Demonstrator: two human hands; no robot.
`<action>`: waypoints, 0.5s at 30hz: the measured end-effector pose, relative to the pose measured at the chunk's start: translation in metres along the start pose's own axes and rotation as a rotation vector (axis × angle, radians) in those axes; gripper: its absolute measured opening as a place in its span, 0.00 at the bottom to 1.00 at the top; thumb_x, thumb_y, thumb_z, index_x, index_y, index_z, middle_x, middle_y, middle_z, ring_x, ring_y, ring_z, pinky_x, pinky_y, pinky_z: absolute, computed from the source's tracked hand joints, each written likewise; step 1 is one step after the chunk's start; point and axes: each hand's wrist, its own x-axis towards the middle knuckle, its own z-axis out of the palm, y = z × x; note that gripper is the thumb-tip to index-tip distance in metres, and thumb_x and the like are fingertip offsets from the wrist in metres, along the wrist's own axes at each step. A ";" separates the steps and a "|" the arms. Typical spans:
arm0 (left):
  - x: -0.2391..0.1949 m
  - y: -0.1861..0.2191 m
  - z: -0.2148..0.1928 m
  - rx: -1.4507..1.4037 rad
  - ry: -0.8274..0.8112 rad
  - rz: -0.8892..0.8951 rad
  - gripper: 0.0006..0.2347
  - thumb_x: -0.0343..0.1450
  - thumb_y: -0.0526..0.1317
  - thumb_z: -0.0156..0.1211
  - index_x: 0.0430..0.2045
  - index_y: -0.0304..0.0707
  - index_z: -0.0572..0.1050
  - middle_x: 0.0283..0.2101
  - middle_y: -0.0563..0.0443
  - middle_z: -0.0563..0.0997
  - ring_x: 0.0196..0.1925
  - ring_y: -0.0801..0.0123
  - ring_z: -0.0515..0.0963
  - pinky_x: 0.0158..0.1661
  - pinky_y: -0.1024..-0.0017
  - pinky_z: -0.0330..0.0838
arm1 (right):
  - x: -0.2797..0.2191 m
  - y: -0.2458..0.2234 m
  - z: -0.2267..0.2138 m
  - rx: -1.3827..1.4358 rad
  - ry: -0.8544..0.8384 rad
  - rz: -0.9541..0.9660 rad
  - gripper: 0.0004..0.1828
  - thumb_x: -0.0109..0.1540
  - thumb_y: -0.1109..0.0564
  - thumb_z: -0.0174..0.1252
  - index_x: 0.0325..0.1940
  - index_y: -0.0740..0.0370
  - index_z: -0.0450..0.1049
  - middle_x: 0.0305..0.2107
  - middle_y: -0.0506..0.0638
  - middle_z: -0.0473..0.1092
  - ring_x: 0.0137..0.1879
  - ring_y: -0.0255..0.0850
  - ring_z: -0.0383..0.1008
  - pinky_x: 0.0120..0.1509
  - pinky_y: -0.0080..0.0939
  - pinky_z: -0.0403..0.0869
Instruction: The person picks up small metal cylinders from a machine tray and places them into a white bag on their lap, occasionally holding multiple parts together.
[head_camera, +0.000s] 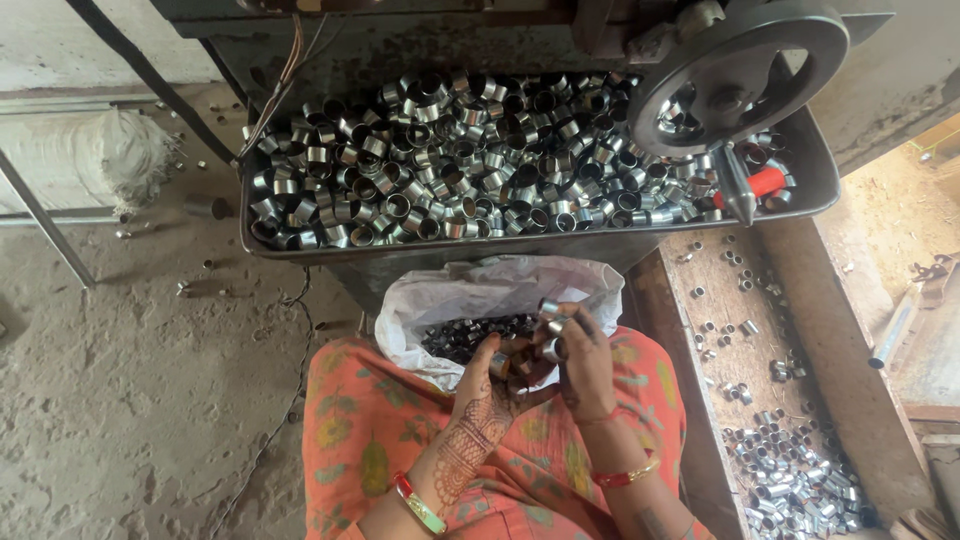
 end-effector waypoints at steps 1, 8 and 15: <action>0.000 0.000 -0.002 -0.010 0.020 -0.005 0.19 0.75 0.53 0.50 0.39 0.33 0.77 0.32 0.48 0.78 0.41 0.56 0.83 0.47 0.43 0.80 | 0.002 -0.003 -0.003 0.065 -0.027 0.012 0.11 0.67 0.60 0.48 0.49 0.67 0.72 0.30 0.56 0.73 0.33 0.40 0.75 0.37 0.36 0.74; 0.001 0.009 -0.008 -0.088 -0.018 0.073 0.20 0.76 0.53 0.51 0.39 0.30 0.80 0.33 0.46 0.81 0.42 0.54 0.82 0.50 0.35 0.79 | 0.000 -0.021 -0.003 0.198 -0.165 0.131 0.13 0.66 0.58 0.46 0.49 0.67 0.72 0.31 0.54 0.74 0.30 0.38 0.74 0.26 0.35 0.71; -0.010 0.033 0.013 -0.173 -0.093 0.064 0.20 0.76 0.51 0.49 0.43 0.32 0.80 0.49 0.41 0.83 0.50 0.46 0.81 0.54 0.35 0.74 | -0.010 -0.034 -0.001 -0.280 -0.207 0.199 0.09 0.68 0.59 0.48 0.48 0.66 0.71 0.29 0.47 0.70 0.24 0.31 0.69 0.23 0.32 0.70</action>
